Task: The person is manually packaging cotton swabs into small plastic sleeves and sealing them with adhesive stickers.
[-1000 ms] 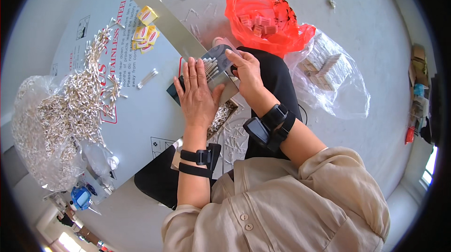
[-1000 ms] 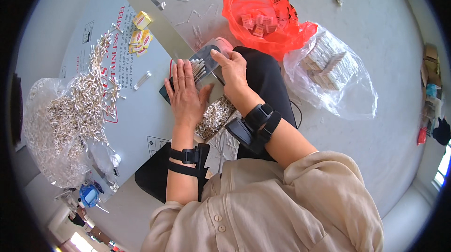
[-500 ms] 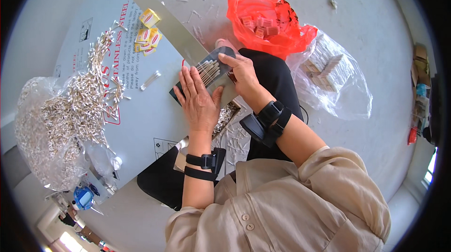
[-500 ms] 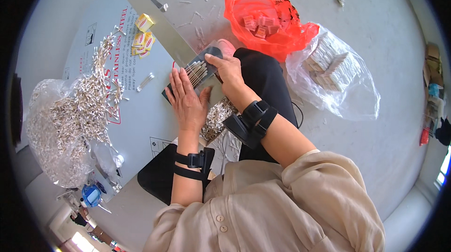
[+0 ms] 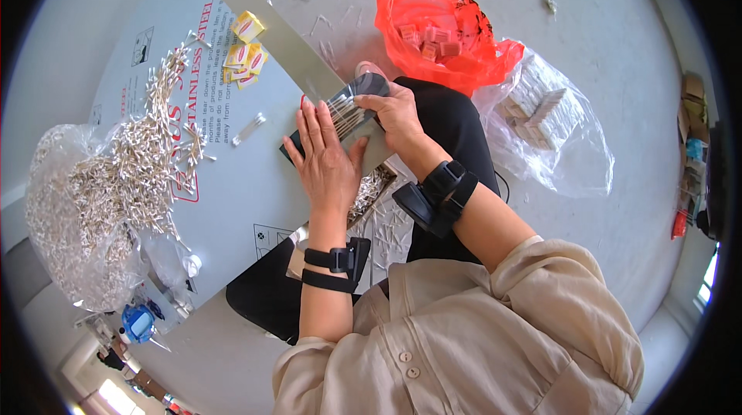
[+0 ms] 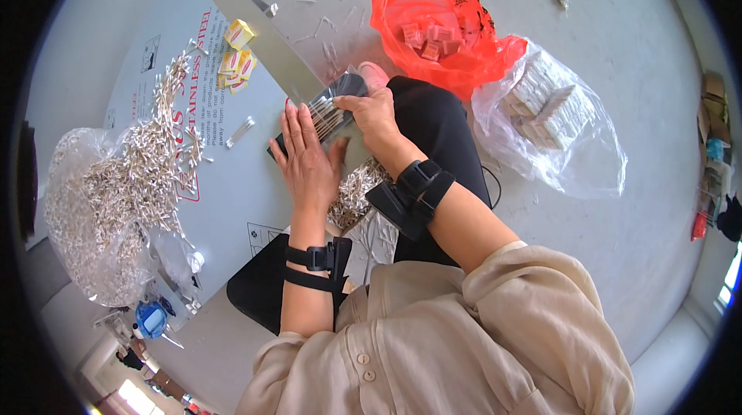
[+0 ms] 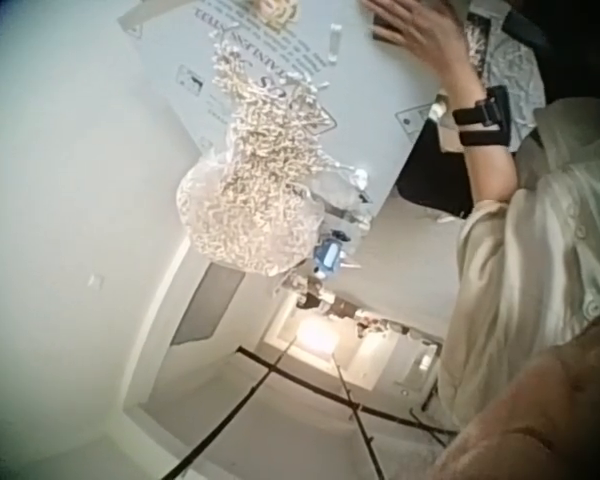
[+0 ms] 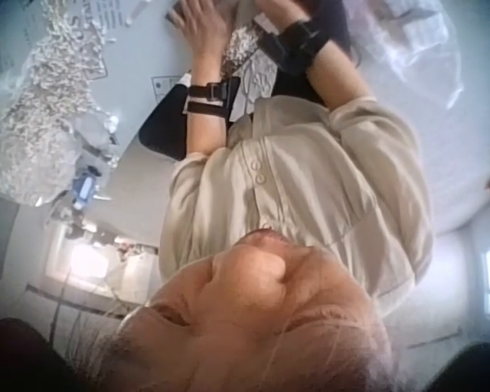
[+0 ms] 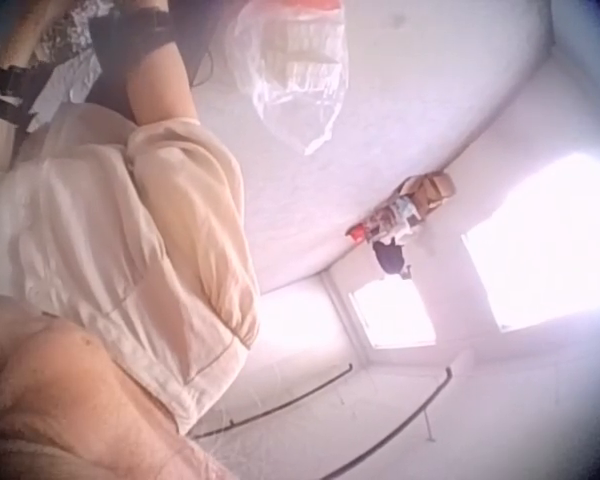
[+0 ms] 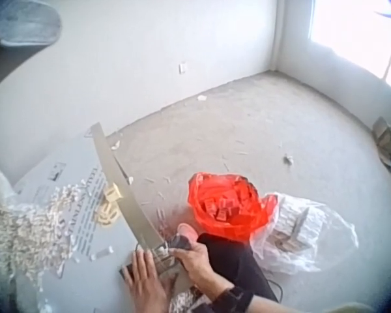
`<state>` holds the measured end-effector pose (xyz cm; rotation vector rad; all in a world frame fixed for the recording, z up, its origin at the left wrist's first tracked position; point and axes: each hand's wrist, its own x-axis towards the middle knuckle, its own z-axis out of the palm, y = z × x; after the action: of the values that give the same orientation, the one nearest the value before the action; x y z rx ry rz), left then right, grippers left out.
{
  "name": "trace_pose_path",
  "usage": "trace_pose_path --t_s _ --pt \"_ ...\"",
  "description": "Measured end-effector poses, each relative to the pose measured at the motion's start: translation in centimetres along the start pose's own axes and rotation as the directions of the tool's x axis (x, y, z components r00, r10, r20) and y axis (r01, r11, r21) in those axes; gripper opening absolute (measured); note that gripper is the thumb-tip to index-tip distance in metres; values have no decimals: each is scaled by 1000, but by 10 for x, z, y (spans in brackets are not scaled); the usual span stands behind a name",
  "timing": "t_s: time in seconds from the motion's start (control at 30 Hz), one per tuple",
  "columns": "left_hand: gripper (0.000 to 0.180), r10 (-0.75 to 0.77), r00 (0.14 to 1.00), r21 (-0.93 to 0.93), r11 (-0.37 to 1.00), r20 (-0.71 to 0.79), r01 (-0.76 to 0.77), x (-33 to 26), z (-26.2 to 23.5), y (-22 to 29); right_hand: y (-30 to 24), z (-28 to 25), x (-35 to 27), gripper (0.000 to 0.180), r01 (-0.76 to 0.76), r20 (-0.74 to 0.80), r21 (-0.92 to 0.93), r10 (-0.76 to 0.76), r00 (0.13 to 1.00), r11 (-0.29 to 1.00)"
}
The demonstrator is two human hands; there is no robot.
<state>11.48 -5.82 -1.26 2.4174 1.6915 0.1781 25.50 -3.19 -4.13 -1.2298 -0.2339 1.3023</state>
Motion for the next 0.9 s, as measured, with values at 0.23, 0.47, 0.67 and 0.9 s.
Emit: trace_pose_path --t_s 0.23,0.47,0.67,0.9 --pt "87 -9 1000 5 1000 -28 9 -3 -1 4 -3 -2 -2 15 -92 -8 -12 92 996 996" --pt "85 67 996 -17 998 -51 -68 11 2 12 -2 -5 2 20 -124 16 31 123 992 992" --pt "82 85 996 -24 996 -27 -85 3 3 17 -1 -1 4 21 -52 -4 -36 52 999 998" --pt "82 84 995 -59 994 -62 -88 13 3 16 -2 -3 4 19 -72 16 4 72 997 997"
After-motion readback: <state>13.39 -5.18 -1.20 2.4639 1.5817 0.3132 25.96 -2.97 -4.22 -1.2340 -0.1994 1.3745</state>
